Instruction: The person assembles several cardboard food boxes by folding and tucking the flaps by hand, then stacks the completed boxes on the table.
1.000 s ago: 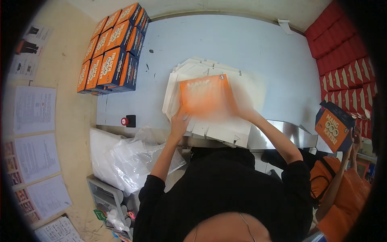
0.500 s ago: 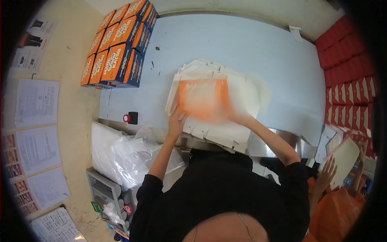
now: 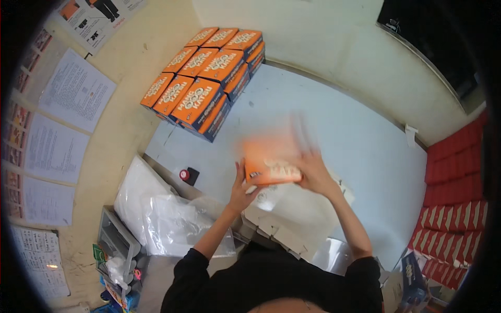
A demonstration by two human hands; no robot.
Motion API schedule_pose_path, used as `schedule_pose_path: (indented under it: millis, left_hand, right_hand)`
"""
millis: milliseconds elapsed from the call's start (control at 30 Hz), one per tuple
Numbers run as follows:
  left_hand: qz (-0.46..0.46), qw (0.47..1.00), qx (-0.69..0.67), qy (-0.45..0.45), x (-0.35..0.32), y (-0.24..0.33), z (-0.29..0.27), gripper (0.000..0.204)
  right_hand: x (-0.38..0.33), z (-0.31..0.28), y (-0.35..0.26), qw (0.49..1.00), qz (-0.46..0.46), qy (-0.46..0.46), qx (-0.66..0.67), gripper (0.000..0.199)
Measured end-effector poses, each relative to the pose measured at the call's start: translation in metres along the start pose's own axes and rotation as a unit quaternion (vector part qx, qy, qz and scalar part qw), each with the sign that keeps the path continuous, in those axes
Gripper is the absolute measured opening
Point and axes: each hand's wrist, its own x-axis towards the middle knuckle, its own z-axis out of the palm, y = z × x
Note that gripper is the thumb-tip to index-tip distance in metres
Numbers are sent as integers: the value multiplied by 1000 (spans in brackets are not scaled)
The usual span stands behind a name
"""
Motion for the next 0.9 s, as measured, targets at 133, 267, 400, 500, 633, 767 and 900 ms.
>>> schedule_pose_path:
  millis: [133,267,400,500,633,767,900]
  left_hand:
    - [-107,956,13,273,109,-55,-23,37]
    - [-33,906,-7,423,255,-115,-59,45]
    - [-51,900,186,392,337,-258,-100,62]
    - [-104,913,274,283,363,-373,-98,81]
    - [-240,948,121,171,397,-445,-66,100]
    - [-293,930,186,120,411,-447,-25,101]
    - [-298,856,358,223,415,-454,-12,76]
  right_hand:
    - [102,-22,-12,968,-36,247,-18,58]
    - [124,-19,-14,966,-21,254,35,51]
    - [93,25,-7,997,21,50,53,50]
    - [36,45,14,995,48,-91,14,52]
    - [-50,46,37,964,191,-182,42,52]
    - [-101,44,27,920,344,-163,91,50]
    - [-125,60,3,903,403,-123,85,49]
